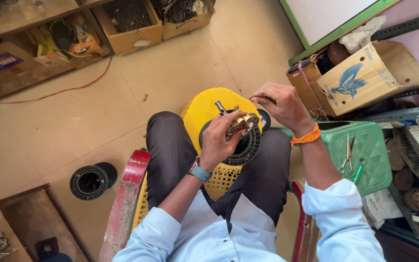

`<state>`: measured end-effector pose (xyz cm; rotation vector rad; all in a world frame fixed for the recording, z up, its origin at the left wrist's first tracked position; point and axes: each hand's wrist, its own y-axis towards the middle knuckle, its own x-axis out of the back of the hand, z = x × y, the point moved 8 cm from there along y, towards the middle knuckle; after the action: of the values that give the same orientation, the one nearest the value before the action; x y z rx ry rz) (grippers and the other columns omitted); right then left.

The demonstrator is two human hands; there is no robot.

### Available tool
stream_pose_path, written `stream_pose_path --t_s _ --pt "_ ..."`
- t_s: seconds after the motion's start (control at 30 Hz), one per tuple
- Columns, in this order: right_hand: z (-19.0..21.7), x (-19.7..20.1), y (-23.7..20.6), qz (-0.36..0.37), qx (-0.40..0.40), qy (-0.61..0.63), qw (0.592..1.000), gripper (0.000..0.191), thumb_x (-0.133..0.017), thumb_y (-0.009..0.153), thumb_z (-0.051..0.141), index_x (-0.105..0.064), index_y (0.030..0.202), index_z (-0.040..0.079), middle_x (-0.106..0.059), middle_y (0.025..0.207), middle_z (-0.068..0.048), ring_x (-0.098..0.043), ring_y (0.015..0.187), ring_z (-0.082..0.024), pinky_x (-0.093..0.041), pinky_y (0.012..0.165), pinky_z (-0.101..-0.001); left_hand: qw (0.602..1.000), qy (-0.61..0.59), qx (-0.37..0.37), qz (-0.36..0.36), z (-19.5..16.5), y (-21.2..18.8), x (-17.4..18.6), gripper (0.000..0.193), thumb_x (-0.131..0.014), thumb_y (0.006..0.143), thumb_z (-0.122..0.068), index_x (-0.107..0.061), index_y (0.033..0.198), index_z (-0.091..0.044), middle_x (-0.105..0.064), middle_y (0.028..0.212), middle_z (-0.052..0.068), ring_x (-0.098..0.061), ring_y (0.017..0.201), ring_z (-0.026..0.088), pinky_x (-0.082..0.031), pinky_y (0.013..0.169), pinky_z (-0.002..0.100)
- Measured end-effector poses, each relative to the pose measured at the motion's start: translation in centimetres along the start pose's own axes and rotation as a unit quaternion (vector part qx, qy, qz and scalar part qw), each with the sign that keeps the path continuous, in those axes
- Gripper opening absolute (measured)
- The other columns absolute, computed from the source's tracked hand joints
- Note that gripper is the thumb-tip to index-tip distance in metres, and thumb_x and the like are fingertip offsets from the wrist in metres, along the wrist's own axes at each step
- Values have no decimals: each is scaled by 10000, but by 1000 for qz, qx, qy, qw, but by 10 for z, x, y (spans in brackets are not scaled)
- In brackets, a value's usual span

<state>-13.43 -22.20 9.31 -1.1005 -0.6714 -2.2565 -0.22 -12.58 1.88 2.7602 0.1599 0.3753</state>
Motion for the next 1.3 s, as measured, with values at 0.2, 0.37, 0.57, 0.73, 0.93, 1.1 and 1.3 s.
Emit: stream_pose_path --t_s 0.2,0.37,0.57,0.73,0.93,1.1,1.3 --pt "-2 -31 26 40 42 -2 998 99 -766 906 107 -724 953 30 -723 890 -116 -708 795 -287 -547 701 -369 1000 2 -11 -14 -4 1 3 487 -805 848 -98 -633 1302 -133 -711 1187 82 -682 1051 273 -554 906 388" --pt "-9 -66 43 172 22 5 985 121 -743 897 169 -739 936 55 -729 859 -122 -698 775 -310 -546 710 -404 999 -3 35 11 2 1 -1 488 -815 841 -103 -645 1298 -132 -731 1100 88 -666 962 280 -545 850 391" --pt "-8 -84 53 236 -9 1 972 127 -729 879 197 -748 942 89 -748 869 -95 -724 790 -277 -560 716 -386 950 -291 108 43 29 1 -12 374 -732 983 -182 -644 1326 -63 -715 1213 72 -666 1151 223 -511 1021 395" --pt "14 -72 62 179 61 -47 981 167 -747 898 221 -733 956 65 -730 877 -113 -697 797 -321 -539 700 -423 725 -572 384 -12 86 -18 -38 364 -551 1055 -383 -541 1229 -64 -750 1072 73 -630 931 130 -562 843 294" --pt "47 -31 33 87 51 -98 990 156 -783 890 205 -723 882 61 -701 822 -113 -679 748 -321 -519 650 -416 763 -559 324 21 88 -7 -37 241 -671 954 -16 -551 1159 -62 -697 1024 38 -670 954 116 -557 862 267" --pt "54 -10 -13 -15 -9 -57 998 118 -789 887 137 -719 886 42 -674 780 -94 -617 637 -233 -474 582 -349 843 -465 263 57 81 5 -28 187 -683 960 -3 -582 1112 -44 -697 989 41 -660 947 104 -545 867 257" --pt "29 -33 -73 -122 -196 35 972 76 -774 862 60 -724 862 3 -561 611 -58 -437 517 -100 -351 483 -293 902 -368 206 89 76 15 -18 174 -675 952 -6 -590 1100 -38 -708 1003 31 -680 970 108 -553 883 257"
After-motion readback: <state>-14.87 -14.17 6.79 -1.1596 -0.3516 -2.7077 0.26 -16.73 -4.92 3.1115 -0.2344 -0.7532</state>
